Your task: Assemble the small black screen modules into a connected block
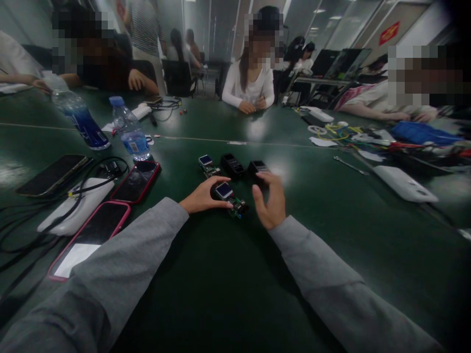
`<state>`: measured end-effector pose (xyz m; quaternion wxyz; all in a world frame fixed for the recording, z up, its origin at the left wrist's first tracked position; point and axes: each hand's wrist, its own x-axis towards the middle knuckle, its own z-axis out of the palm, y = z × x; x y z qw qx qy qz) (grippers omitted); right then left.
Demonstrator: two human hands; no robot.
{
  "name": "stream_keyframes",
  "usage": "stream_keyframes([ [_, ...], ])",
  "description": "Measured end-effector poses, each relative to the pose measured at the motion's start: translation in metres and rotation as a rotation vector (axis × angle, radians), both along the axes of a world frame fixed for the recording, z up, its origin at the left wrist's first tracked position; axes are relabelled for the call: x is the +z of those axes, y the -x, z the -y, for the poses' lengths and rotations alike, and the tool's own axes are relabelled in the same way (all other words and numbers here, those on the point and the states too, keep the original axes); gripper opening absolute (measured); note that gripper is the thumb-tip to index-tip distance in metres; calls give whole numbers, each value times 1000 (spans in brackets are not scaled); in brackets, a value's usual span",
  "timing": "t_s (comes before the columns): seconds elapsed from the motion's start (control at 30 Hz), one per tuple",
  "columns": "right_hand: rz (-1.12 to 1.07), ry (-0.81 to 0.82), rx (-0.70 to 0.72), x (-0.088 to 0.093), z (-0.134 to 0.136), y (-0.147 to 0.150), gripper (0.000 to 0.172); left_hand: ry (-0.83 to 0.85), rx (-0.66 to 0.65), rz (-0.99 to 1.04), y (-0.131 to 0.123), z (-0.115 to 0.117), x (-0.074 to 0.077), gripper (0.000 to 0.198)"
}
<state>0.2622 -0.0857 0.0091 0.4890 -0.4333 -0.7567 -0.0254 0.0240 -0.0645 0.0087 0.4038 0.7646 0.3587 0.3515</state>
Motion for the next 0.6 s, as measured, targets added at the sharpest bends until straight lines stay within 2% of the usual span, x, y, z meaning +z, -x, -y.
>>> stream_keyframes([
  [0.07, 16, 113, 109, -1, 16, 19, 43, 16, 0, 49, 1, -3, -2, 68],
  [0.17, 125, 269, 120, -9, 28, 37, 59, 80, 37, 164, 0, -5, -2, 53],
  [0.27, 189, 328, 101, -17, 27, 37, 54, 142, 106, 223, -1, -4, 0, 51],
  [0.33, 172, 325, 98, -20, 27, 23, 51, 157, 157, 230, -1, -4, 1, 49],
  [0.4, 149, 329, 54, -24, 32, -8, 52, 173, 212, 241, 0, -5, -1, 47],
  [0.47, 136, 333, -63, -27, 42, -56, 56, 190, 264, 263, 1, -7, -4, 47],
  [0.6, 102, 232, -543, -21, 69, -167, 65, 223, 304, 314, 2, -10, -8, 48],
])
